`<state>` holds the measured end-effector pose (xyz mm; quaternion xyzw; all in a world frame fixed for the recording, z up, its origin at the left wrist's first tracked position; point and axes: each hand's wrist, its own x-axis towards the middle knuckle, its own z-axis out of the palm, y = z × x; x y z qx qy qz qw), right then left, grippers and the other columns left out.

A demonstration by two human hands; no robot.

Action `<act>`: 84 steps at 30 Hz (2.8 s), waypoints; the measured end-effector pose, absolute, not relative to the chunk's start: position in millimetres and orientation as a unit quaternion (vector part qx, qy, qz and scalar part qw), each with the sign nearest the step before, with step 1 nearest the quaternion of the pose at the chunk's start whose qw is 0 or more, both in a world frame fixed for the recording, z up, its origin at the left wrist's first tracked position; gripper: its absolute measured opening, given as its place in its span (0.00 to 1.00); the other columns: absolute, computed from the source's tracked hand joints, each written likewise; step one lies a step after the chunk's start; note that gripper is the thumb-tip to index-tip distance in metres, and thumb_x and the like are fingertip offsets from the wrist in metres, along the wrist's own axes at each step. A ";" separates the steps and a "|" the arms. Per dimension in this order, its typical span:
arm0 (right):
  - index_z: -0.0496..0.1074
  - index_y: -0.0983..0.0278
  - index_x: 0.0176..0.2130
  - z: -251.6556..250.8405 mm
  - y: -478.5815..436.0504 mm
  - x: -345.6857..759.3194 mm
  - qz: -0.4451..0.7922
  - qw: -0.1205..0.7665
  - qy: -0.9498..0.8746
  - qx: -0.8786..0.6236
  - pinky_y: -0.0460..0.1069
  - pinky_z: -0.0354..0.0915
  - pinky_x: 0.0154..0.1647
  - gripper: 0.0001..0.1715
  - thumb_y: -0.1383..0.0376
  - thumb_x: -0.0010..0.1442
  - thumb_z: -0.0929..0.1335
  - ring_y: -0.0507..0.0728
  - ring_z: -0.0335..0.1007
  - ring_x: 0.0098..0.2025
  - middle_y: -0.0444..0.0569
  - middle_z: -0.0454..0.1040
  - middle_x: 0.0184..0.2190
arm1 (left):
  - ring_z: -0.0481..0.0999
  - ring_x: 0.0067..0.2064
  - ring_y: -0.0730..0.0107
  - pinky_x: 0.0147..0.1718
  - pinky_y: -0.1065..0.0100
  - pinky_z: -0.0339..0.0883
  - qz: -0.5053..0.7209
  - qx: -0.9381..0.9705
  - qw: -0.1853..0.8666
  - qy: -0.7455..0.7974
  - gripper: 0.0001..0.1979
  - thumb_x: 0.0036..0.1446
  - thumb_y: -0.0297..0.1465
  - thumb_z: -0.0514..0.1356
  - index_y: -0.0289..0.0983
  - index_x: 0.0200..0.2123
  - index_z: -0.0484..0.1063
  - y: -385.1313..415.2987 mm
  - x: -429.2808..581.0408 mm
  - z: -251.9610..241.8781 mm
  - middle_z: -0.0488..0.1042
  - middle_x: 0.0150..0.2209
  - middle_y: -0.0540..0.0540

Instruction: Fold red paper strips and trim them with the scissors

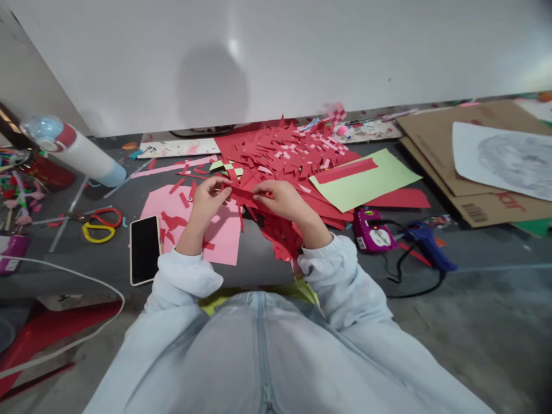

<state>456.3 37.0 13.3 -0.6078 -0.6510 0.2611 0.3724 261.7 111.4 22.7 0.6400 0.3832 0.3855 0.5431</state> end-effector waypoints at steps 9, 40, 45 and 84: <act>0.80 0.62 0.42 -1.8 44.8 466.0 0.195 0.361 -0.729 -0.548 0.50 0.66 0.44 0.19 0.72 0.58 0.63 0.56 0.74 0.38 0.50 0.82 0.37 | 0.74 0.25 0.75 0.26 0.72 0.69 0.379 0.651 0.523 0.400 0.15 0.50 0.43 0.68 0.36 0.29 0.75 112.9 254.8 11.0 0.74 0.24 0.50; 0.75 0.53 0.53 -1.6 27.4 428.0 -0.110 0.384 -0.679 -0.616 0.58 0.58 0.54 0.19 0.55 0.66 0.64 0.61 0.65 0.50 0.53 0.76 0.46 | 0.79 0.32 0.77 0.33 0.74 0.76 0.456 0.444 0.685 0.355 0.19 0.47 0.44 0.70 0.38 0.34 0.69 66.0 286.5 4.2 0.75 0.30 0.54; 0.76 0.56 0.52 -1.6 27.4 435.0 -0.102 0.381 -0.707 -0.588 0.55 0.59 0.49 0.19 0.55 0.66 0.64 0.58 0.68 0.45 0.52 0.77 0.41 | 0.79 0.33 0.76 0.35 0.71 0.78 0.455 0.458 0.681 0.346 0.18 0.46 0.43 0.71 0.38 0.33 0.72 65.5 283.9 4.6 0.76 0.30 0.53; 0.75 0.60 0.51 0.8 29.9 462.2 0.055 0.466 -0.689 -0.553 0.57 0.70 0.48 0.29 0.46 0.57 0.70 0.61 0.74 0.43 0.53 0.79 0.39 | 0.75 0.32 0.75 0.34 0.69 0.70 0.552 0.548 0.550 0.303 0.12 0.44 0.40 0.73 0.40 0.27 0.78 100.7 260.2 5.8 0.76 0.28 0.51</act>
